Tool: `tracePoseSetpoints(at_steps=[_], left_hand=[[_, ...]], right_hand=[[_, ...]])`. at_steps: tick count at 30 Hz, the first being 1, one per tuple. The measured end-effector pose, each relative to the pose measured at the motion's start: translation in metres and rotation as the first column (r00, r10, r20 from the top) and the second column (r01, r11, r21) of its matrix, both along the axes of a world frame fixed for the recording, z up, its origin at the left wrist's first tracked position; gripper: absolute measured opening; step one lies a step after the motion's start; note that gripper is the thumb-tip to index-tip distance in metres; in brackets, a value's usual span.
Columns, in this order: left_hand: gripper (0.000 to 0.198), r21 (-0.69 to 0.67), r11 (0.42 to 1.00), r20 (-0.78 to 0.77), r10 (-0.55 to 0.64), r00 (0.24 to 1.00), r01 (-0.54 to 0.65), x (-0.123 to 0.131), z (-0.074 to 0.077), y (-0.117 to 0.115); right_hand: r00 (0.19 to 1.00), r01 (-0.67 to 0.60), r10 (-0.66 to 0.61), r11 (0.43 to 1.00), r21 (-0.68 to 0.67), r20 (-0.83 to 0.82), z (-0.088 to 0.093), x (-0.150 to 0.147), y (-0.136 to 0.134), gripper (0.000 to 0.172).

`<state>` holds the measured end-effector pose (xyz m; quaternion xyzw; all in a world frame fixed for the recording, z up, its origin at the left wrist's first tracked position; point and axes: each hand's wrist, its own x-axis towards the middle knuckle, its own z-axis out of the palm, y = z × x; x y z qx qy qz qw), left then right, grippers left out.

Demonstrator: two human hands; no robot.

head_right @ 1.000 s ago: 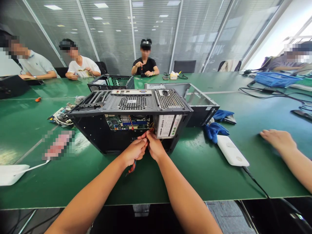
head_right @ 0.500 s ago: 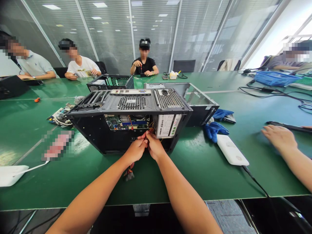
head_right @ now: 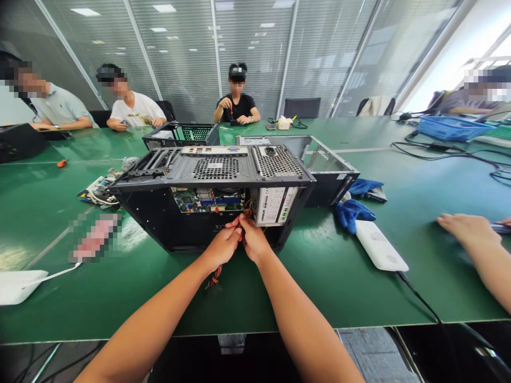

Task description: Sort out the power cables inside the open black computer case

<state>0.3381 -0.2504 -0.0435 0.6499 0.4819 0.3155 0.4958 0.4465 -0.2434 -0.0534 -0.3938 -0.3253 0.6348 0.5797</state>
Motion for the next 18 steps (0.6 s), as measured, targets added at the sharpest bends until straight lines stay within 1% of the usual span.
tracePoseSetpoints(at_steps=[2, 3, 5, 8, 10, 12, 14, 16, 17, 18], left_hand=[[0.029, 0.167, 0.986, -0.179, 0.005, 0.984, 0.026, -0.0004, -0.0011, 0.0012], [0.029, 0.222, 0.974, -0.255, 0.015, 0.967, 0.043, -0.0006, -0.0005, 0.0011], [0.028, 0.29, 0.955, -0.363, 0.043, 0.931, 0.069, -0.0007, 0.0016, -0.0001], [0.026, 0.323, 0.943, -0.416, 0.063, 0.907, 0.082, -0.0005, 0.0028, -0.0011], [0.025, 0.308, 0.949, -0.372, 0.053, 0.927, 0.07, -0.0006, 0.0021, -0.0006], [0.026, 0.215, 0.975, -0.259, 0.008, 0.966, 0.049, -0.0006, 0.0018, -0.0003], [0.029, 0.02, 0.999, -0.083, -0.031, 0.996, 0.032, -0.0004, 0.0029, -0.0011], [0.031, -0.199, 0.979, 0.09, -0.026, 0.996, 0.044, -0.0001, 0.0046, -0.0026], [0.031, -0.272, 0.961, 0.149, -0.013, 0.989, 0.053, 0.0, 0.0051, -0.0032], [0.032, -0.304, 0.951, 0.176, -0.005, 0.984, 0.059, 0.0001, 0.0051, -0.0034]], right_hand=[[1.0, -0.006, 0.006, 1.0, -0.002, -0.008, -0.0007, -0.0002, 0.0004, 0.042], [1.0, -0.01, 0.01, 1.0, 0.0, -0.015, -0.001, -0.0004, 0.0007, 0.042], [0.999, -0.014, 0.015, 1.0, 0.004, -0.031, -0.0015, -0.0007, 0.0012, 0.041], [0.999, -0.015, 0.015, 1.0, 0.007, -0.038, -0.0015, -0.0008, 0.0014, 0.042], [1.0, -0.01, 0.01, 1.0, 0.004, -0.026, -0.0009, -0.0006, 0.0012, 0.042], [1.0, -0.002, 0.002, 1.0, -0.002, -0.005, -0.0004, -0.0007, 0.001, 0.043], [1.0, 0.011, -0.011, 1.0, -0.004, 0.009, -0.0003, -0.0011, 0.0011, 0.043], [1.0, 0.026, -0.026, 1.0, -0.001, 0.012, -0.0009, -0.0016, 0.0017, 0.042], [0.999, 0.031, -0.031, 1.0, -0.001, 0.013, -0.0013, -0.0018, 0.0019, 0.042], [0.999, 0.033, -0.033, 0.999, -0.003, 0.018, -0.0018, -0.0018, 0.002, 0.041]])
